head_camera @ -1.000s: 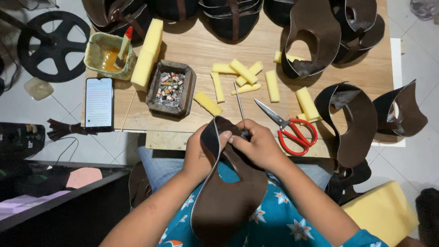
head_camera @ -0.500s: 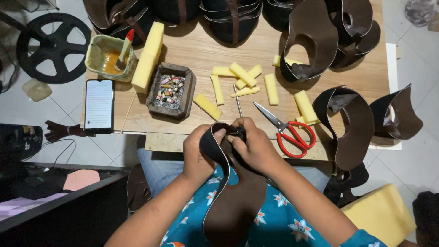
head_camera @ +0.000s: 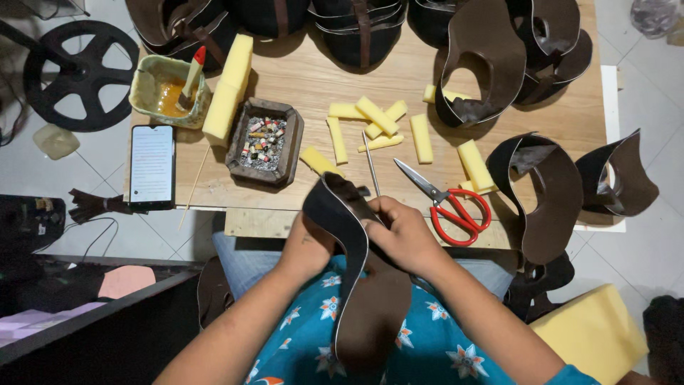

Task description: The person stuffs yellow foam pieces into the toe of a brown shoe upper, pressing them in by hand and using a thin metal rod to push the foam deeper inside. They turn the upper over to work from other angles, then set the finished upper with a stack of completed uppers on the table.

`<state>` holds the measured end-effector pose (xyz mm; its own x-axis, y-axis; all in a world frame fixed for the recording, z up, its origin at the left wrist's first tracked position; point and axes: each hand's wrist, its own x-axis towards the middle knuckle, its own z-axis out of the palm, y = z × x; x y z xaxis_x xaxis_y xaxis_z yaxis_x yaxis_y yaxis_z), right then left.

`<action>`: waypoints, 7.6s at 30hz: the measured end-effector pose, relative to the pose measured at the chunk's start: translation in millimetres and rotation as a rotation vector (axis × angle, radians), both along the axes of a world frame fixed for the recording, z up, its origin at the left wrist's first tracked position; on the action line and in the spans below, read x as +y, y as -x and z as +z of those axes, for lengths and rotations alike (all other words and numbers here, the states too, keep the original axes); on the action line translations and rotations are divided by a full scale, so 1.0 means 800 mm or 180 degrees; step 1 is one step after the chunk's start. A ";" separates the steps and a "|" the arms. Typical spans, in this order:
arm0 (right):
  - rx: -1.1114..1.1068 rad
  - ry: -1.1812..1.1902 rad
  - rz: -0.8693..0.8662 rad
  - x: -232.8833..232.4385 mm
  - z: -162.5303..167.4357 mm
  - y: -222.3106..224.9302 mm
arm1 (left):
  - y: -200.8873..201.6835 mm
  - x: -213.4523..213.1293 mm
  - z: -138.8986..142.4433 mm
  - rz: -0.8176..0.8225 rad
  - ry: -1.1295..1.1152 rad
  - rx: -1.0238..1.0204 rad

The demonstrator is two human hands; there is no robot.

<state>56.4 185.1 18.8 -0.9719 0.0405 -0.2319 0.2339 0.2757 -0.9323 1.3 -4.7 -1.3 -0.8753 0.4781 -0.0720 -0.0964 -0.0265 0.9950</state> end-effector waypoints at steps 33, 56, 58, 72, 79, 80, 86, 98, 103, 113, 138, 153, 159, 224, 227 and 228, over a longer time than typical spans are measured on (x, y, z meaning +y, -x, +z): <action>-0.0207 0.1516 -0.1191 0.018 -0.023 0.022 | 0.012 -0.007 -0.026 -0.0217 -0.1255 -0.1871; 0.0900 -0.0643 -0.0680 -0.013 -0.031 0.014 | 0.003 0.029 0.044 0.0518 0.0703 0.1436; 0.0882 -0.0671 -0.0707 -0.008 -0.038 0.014 | 0.003 0.028 0.043 0.0449 0.0590 0.1369; 0.0265 -0.3105 0.0751 0.016 -0.075 0.015 | -0.005 0.026 0.044 0.0139 0.0167 0.1453; 0.0782 0.0007 -0.1109 -0.008 -0.042 0.019 | -0.008 0.027 0.048 0.0081 0.1166 0.1282; 0.0796 -0.0021 -0.1160 -0.008 -0.040 0.018 | -0.005 0.027 0.048 0.0140 0.1190 0.1326; -0.0321 -0.0570 -0.1174 0.008 -0.058 0.019 | 0.002 0.029 0.046 0.0183 0.1417 0.1465; 0.0916 -0.0129 -0.1276 0.016 -0.046 0.017 | 0.007 0.021 -0.022 0.0513 -0.0004 -0.0321; 0.0972 0.0869 -0.1373 0.015 -0.025 0.015 | 0.003 0.014 -0.018 0.0345 -0.0444 -0.0903; 0.1085 -0.0434 -0.0185 0.008 -0.036 0.015 | -0.010 0.027 0.014 0.0090 -0.0451 -0.0041; -0.0593 0.0932 -0.1477 -0.001 -0.069 0.025 | -0.003 0.020 0.026 0.0755 0.1792 0.0941; -0.0578 0.1677 -0.1374 0.058 -0.012 0.181 | 0.022 -0.020 -0.047 0.0247 0.0485 0.0108; 0.0020 0.2462 -0.0833 0.077 0.053 0.274 | 0.022 -0.017 -0.047 0.0338 0.0730 0.0228; -0.0638 0.0043 -0.0182 0.107 -0.023 -0.089 | 0.034 0.004 0.067 0.0770 0.0950 0.2929; -0.0503 -0.0747 0.0397 0.105 -0.053 -0.116 | 0.034 0.008 0.072 0.0795 0.1011 0.3083; -0.0189 -0.1189 0.0605 0.105 -0.065 -0.120 | 0.033 0.009 0.072 0.0780 0.1046 0.3127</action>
<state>152.8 269.1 -33.1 -0.9555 -0.0464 -0.2912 0.1967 0.6355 -0.7466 -25.5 2.4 56.4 -0.6894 0.3665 0.6248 0.7244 0.3478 0.5952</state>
